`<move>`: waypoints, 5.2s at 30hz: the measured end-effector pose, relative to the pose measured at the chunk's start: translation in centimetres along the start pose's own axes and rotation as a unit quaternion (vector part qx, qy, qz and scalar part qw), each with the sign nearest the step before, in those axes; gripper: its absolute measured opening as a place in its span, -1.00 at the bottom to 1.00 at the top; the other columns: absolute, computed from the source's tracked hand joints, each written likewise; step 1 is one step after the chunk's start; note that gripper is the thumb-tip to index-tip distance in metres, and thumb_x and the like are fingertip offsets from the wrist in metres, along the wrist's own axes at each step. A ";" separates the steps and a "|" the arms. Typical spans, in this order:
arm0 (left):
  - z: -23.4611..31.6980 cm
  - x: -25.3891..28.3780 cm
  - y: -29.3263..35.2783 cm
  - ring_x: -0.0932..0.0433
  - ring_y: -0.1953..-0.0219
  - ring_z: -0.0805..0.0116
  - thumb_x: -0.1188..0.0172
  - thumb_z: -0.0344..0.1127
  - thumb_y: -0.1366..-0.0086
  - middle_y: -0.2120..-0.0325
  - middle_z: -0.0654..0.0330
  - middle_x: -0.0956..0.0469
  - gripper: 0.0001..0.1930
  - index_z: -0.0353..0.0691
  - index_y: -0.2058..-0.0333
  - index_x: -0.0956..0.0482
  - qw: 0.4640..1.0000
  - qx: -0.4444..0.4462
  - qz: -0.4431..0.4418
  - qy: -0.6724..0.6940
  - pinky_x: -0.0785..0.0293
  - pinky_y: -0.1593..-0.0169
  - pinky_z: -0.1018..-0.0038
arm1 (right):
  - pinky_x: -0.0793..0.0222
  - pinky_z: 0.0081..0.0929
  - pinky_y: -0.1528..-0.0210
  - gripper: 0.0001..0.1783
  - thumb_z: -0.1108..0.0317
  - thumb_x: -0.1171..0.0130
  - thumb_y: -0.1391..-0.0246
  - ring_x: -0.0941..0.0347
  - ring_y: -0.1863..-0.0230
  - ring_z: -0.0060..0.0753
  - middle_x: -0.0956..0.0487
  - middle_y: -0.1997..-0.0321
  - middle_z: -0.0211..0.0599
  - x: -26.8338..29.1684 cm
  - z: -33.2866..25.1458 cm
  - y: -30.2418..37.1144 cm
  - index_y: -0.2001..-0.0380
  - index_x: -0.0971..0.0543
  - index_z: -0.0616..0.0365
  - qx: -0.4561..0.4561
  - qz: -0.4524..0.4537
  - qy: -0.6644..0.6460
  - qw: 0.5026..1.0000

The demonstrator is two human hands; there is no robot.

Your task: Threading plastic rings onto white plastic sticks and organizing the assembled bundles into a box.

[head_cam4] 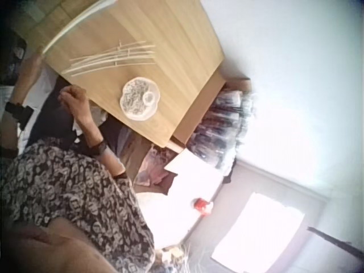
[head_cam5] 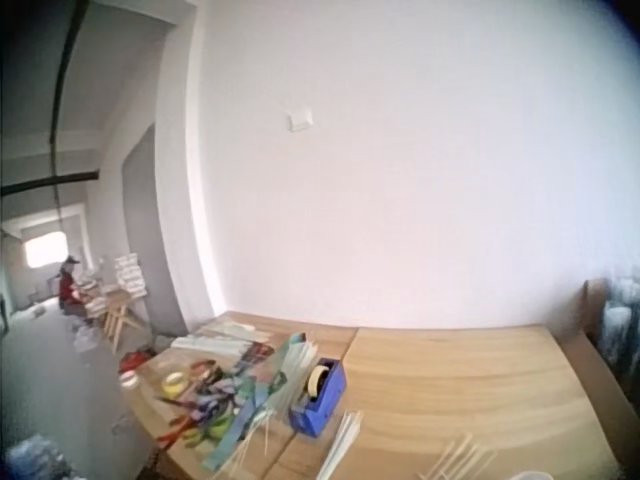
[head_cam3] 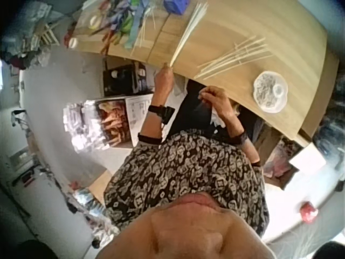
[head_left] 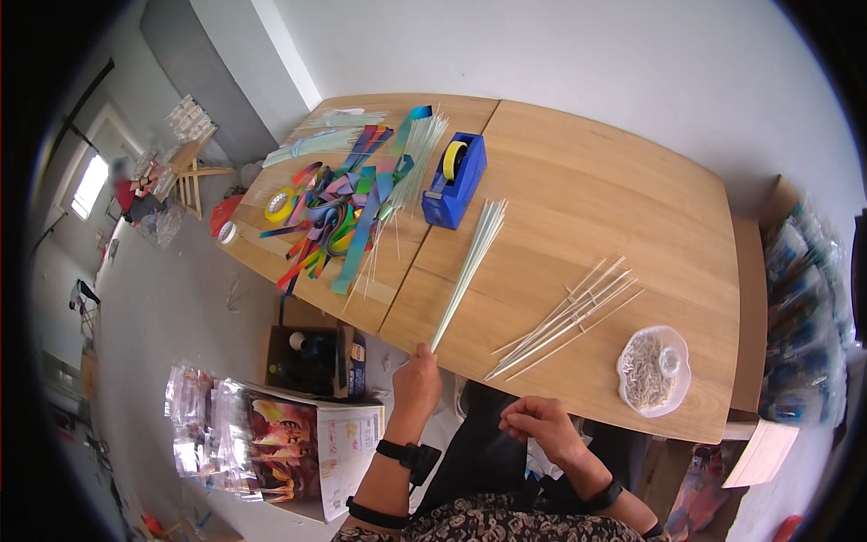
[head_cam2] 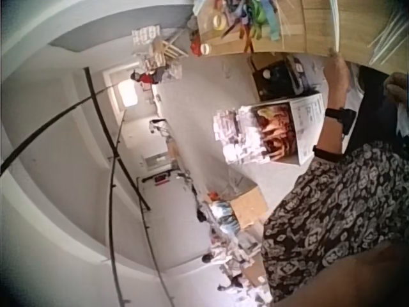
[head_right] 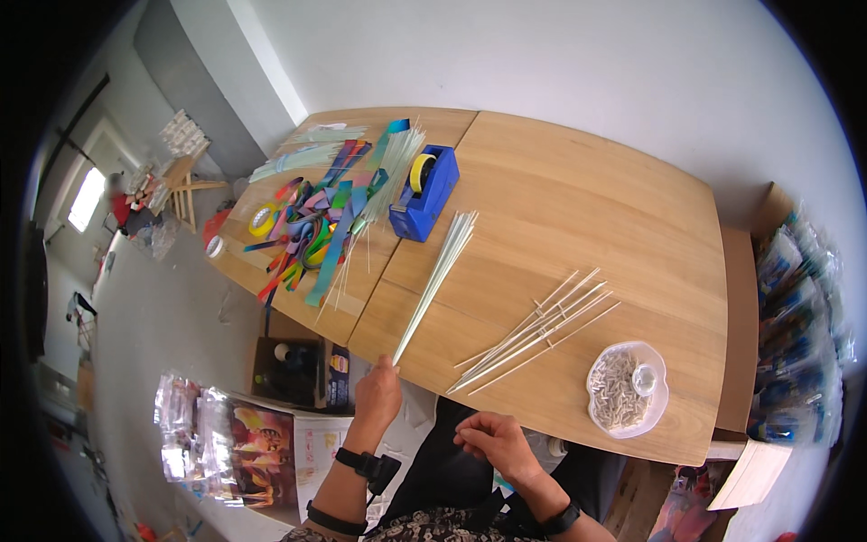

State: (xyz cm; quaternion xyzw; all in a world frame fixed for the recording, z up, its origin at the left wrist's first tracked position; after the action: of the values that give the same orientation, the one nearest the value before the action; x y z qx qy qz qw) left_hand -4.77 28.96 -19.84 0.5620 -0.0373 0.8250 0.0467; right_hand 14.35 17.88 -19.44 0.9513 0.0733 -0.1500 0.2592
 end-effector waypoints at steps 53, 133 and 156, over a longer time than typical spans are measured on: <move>-4.7 6.3 -15.5 -0.42 0.55 0.02 0.11 -0.29 -0.31 0.63 -0.04 -0.41 -0.77 -0.30 0.46 -0.38 0.935 0.031 0.160 0.316 -0.31 0.43 0.24 | -0.40 -0.53 0.24 -0.74 0.48 -0.19 0.03 -0.48 0.26 -0.46 -0.54 0.27 -0.18 -1.4 -8.5 -7.4 0.22 -0.46 0.29 0.267 0.158 0.222 0.924; 18.2 -4.3 -35.8 -0.56 0.27 0.21 -0.19 -0.32 -0.06 0.41 -0.05 -0.57 -0.74 -0.37 0.30 -0.55 0.987 -0.147 -0.029 0.062 -0.45 0.22 0.39 | -0.29 -0.39 0.32 -0.71 0.49 -0.19 0.35 -0.38 0.34 -0.28 -0.45 0.29 -0.32 6.0 -4.9 -0.6 0.41 -0.46 0.16 0.405 0.228 0.441 0.768; 18.1 -4.7 6.7 -0.36 0.31 0.01 -0.17 -0.51 0.06 0.46 0.05 -0.38 -0.82 -0.27 0.45 -0.37 0.937 -0.331 -0.050 0.099 -0.30 0.24 0.20 | -0.24 -0.31 -0.08 -0.65 0.15 -0.03 -0.13 -0.38 0.03 -0.36 -0.49 0.07 -0.28 3.5 7.6 -0.7 0.11 -0.45 0.16 0.036 -0.038 -0.567 0.822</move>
State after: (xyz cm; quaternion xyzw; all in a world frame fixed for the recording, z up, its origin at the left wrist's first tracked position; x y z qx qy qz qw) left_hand 12.85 20.12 -17.65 0.4316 -0.2756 0.8139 0.2744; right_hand 15.64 14.73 -27.17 0.7036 -0.0560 -0.6749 0.2151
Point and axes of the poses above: each hand's wrist, its own y-axis away from the middle knuckle, its own x-axis out of the back of the hand, z = x × y, the point moved 8 cm from there along -y, towards the middle knuckle
